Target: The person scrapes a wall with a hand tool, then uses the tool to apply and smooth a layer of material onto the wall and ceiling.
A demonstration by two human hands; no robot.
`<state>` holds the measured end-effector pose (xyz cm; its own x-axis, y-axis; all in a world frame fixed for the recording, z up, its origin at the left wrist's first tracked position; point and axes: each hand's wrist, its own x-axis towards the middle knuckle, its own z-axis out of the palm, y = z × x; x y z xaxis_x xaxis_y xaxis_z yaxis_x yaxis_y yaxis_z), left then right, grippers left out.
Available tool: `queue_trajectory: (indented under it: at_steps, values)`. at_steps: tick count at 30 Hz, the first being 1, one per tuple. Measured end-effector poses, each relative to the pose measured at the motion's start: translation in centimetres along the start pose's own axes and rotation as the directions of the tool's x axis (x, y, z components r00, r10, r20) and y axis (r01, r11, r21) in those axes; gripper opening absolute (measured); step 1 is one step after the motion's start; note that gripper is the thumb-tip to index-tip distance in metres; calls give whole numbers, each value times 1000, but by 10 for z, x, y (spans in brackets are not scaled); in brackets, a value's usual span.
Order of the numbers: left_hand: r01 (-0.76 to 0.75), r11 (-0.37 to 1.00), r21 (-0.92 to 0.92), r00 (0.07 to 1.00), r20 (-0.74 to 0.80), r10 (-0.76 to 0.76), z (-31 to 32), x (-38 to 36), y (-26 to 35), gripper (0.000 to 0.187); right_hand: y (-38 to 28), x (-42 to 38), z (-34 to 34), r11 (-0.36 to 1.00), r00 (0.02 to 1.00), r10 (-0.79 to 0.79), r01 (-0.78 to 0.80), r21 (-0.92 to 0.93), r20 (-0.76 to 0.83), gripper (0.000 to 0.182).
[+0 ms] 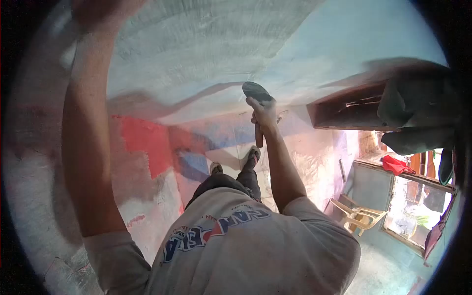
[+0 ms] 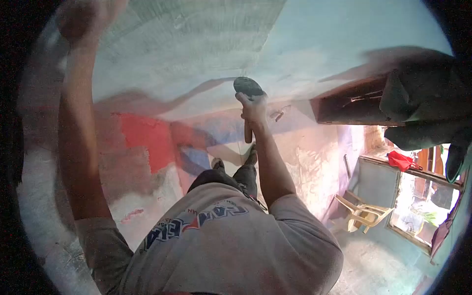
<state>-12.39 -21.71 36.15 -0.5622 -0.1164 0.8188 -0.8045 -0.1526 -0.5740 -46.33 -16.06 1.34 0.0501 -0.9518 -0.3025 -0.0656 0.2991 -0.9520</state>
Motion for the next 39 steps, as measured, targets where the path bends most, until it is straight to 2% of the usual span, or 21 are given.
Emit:
queue_trajectory:
  at_steps: [1,2,4,6,7,9,10,13,14,17,18,21,23,28,31,32,34,36,38,39]
  values:
    - [16,1000,25,1000,17,-16,-2,1,1,71,-8,-1,2,999,999,-34,35,39,-16,31]
    - [17,1000,20,998,52,-18,-5,-1,3,71,-9,4,4,998,999,-47,47,-30,1,31]
    - [6,1000,-8,991,131,-5,-10,-6,1,71,14,15,8,997,997,62,-64,-37,-55,31]
    - [22,1000,1,988,151,-22,-9,-2,-4,70,16,19,3,997,999,-36,37,-66,20,30]
    - [52,999,15,987,151,-53,-11,-4,2,69,11,7,3,999,999,-38,38,-10,-9,29]
    - [17,998,68,992,122,-26,-5,-2,-3,66,-1,-2,4,993,997,-38,45,105,-70,29]
    - [-41,994,104,995,95,31,-1,-3,-13,64,-10,-1,3,1000,999,-22,23,19,-42,28]
    - [-57,998,27,995,81,54,-6,-1,-4,59,12,18,12,997,995,83,-82,8,-53,29]
    - [-57,998,8,996,71,56,-8,4,-5,58,14,15,6,996,997,79,-78,42,-17,28]
    - [-84,996,-36,995,49,86,-7,8,-10,57,1,-1,7,997,996,-42,47,61,-75,27]
    - [-89,995,-54,995,40,91,-4,7,-13,58,-4,-6,11,993,992,-37,50,104,-119,27]
    - [-12,993,-118,997,71,21,3,-8,-11,56,23,18,15,998,994,68,-68,7,-89,30]
    - [74,994,-78,986,157,-61,4,-14,-11,60,32,18,13,1000,992,9,-8,13,-124,32]
    - [40,995,-92,993,117,-29,6,-12,-12,58,-5,-4,11,998,992,-55,59,31,-110,34]
    - [35,994,-101,993,117,-23,5,-12,-11,57,45,27,15,997,997,31,-36,-64,-75,31]
    - [31,995,-100,994,109,-20,4,-9,-11,57,53,27,20,998,983,-57,53,-32,-177,33]
    - [23,994,-105,994,110,-11,5,-11,-12,56,60,24,19,959,939,-278,283,-2,-203,37]
    - [15,994,-105,994,107,-4,7,-10,-13,56,65,27,17,941,917,-332,337,-15,-220,53]
    - [18,994,-111,993,115,-5,6,-12,-13,55,42,25,17,999,984,-25,20,-29,-179,59]
    - [17,994,-110,992,122,-3,6,-12,-13,55,34,23,16,989,978,135,-143,-40,-160,62]
